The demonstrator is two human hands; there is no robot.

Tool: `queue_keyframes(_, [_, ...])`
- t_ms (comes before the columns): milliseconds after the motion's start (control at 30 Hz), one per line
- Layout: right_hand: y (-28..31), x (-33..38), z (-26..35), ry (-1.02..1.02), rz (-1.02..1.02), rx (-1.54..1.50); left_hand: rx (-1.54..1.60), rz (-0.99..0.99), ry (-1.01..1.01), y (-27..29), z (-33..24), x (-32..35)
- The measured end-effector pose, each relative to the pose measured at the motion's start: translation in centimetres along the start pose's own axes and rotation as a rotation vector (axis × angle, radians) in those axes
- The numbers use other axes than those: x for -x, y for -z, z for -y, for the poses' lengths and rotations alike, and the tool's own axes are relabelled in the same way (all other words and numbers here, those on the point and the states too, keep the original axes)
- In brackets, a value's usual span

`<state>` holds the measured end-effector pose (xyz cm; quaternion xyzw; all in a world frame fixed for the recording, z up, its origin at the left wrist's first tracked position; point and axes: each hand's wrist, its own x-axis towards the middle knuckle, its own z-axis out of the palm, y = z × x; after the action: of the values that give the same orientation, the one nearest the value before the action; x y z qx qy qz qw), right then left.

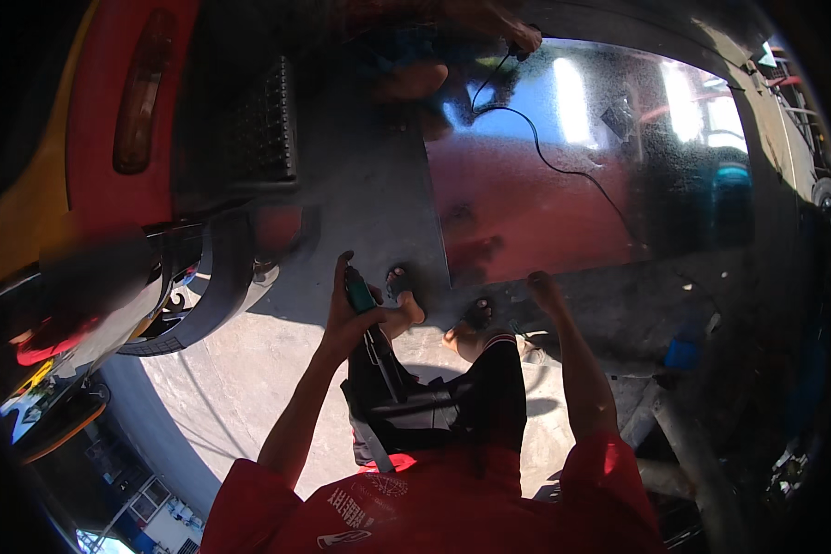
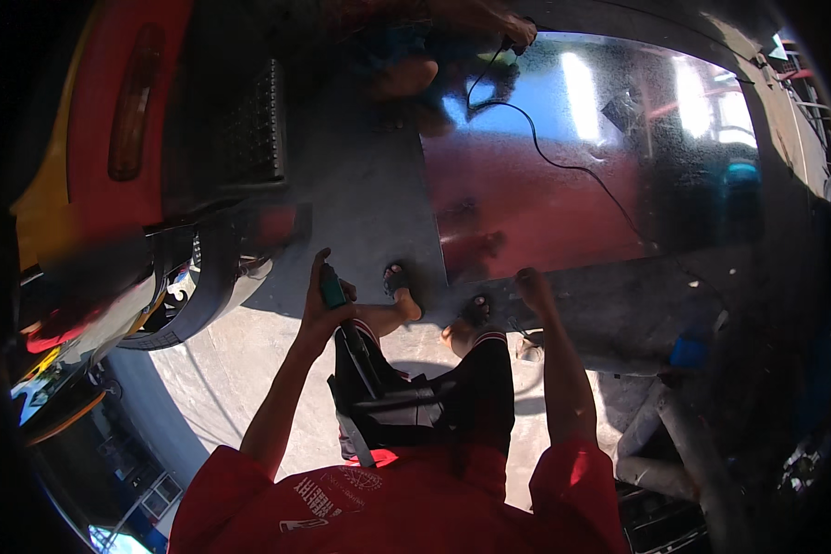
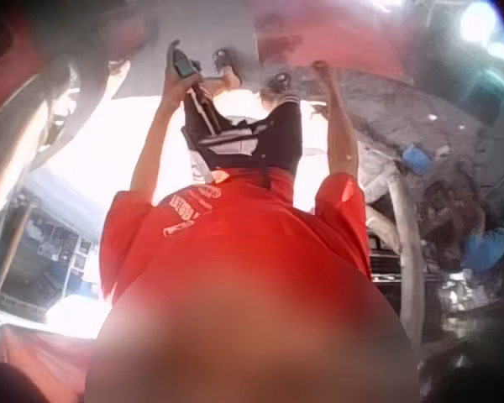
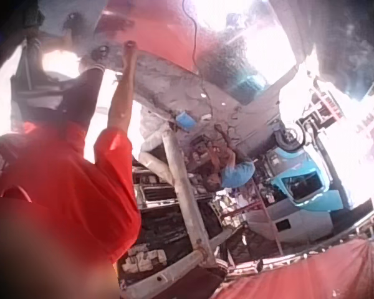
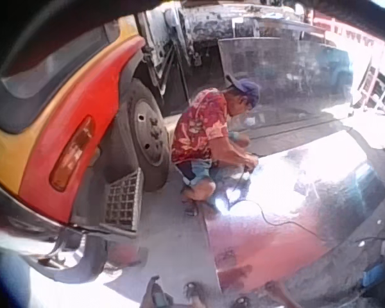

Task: The person sits on the floor and uses a rivet gun to fasten a metal sheet to a larger metal panel. They repeatedly pick up rivets, load them into the tool, and fire the rivet gun at various points along the sheet's edge. Another person works nearby with a drill.

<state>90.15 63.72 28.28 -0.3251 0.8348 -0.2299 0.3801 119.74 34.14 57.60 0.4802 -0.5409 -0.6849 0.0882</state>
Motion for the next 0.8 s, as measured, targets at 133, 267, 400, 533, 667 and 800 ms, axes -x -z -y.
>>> queue_keyframes(133, [-5.9, -13.2, -5.2, -0.210, -0.030, -0.091, 0.149, 0.094, 0.066, -7.2, 8.1, -10.9])
queue_keyframes(267, [-13.3, -22.7, -10.6, -0.234, -0.269, 0.040, 0.160, 0.032, 0.160, -8.9, 14.5, -17.7])
queue_keyframes(400, [-19.7, -27.1, -13.8, -0.296, -0.507, 0.510, 0.247, -0.034, 0.224, -5.8, 15.2, -20.5])
queue_keyframes(533, [-22.9, -27.5, -15.3, -0.144, -0.713, 0.660, 0.346, -0.252, -0.201, -2.9, 14.9, -19.1])
queue_keyframes(667, [-23.3, -26.6, -16.1, -0.096, -0.721, 0.632, 0.692, -0.443, -0.318, -3.0, 16.4, -17.1])
queue_keyframes(800, [-23.2, -26.9, -16.4, -0.117, -0.716, 0.597, 0.729, -0.276, -0.421, -2.6, 17.1, -16.3])
